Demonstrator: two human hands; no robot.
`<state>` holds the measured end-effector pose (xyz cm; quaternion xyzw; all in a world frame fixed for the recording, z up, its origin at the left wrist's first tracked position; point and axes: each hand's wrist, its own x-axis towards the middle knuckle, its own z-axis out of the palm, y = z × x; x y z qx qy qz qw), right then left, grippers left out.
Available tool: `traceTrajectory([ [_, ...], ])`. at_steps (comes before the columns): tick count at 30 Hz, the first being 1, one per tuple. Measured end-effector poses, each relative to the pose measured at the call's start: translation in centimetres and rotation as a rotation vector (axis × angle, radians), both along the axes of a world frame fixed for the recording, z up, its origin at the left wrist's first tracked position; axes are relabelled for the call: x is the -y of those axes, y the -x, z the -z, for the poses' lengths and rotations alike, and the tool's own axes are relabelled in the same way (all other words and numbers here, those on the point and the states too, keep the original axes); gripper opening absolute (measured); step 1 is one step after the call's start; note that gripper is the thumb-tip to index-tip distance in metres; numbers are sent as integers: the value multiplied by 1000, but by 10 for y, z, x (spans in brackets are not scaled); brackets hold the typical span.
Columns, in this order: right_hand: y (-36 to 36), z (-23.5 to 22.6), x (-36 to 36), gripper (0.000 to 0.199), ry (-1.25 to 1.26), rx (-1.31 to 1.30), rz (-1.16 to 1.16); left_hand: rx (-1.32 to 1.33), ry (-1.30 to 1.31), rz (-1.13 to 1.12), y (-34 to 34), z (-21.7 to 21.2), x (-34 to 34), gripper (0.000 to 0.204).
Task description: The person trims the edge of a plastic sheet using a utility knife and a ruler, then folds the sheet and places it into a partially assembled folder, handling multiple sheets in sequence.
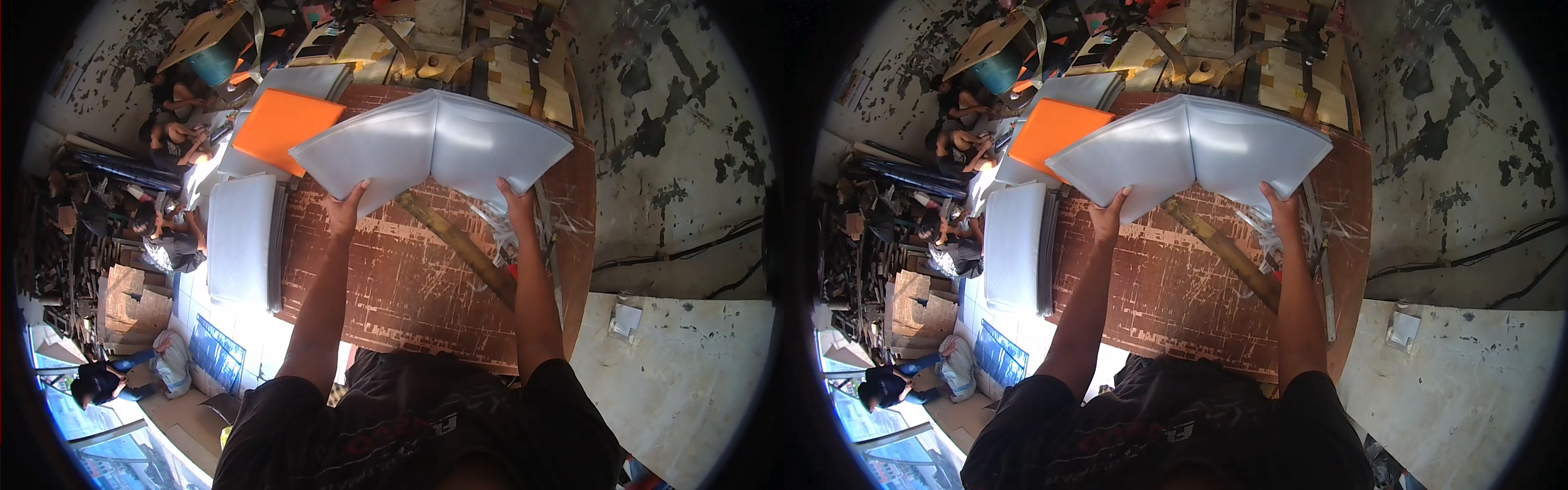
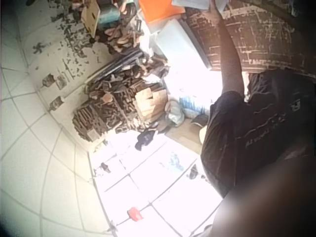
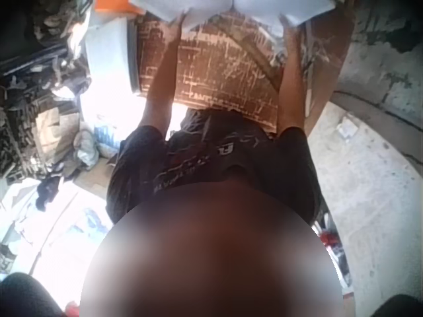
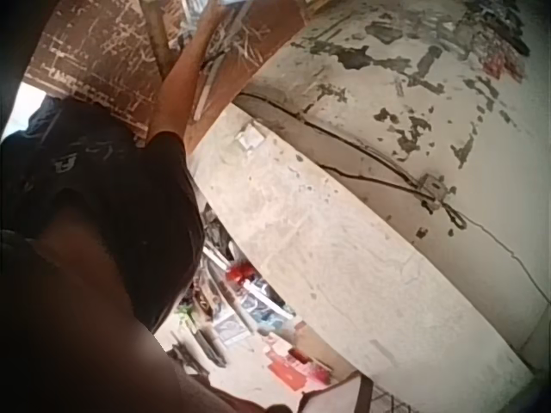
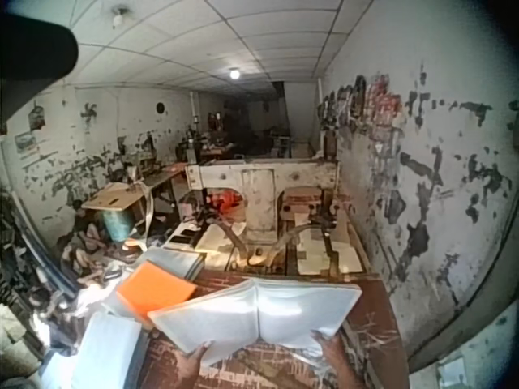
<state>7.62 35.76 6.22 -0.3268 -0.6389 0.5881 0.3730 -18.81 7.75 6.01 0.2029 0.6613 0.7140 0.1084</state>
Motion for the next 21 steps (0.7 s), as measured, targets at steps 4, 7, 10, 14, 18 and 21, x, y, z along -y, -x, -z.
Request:
traceTrajectory([
  [4, -1, 0, -3, 37, -25, 8, -15, -6, -38, -12, -1, 6, -2, 33],
  [7, -2, 0, -3, 38, -12, 10, -19, -11, 5, -21, -3, 7, -1, 34],
  [10, -3, 0, -4, 37, -27, -36, -35, -14, 11, -22, -7, 4, -3, 35],
  [14, -1, -1, -1, 37, -17, -14, -43, 27, -2, -13, -4, 7, 1, 36],
  [18, -2, -1, -1, 38, -16, -6, -28, 4, 14, -20, -8, 2, -3, 37],
  [21, -2, 0, -2, 37, -18, 1, -26, 26, -11, -17, -9, 2, -4, 39],
])
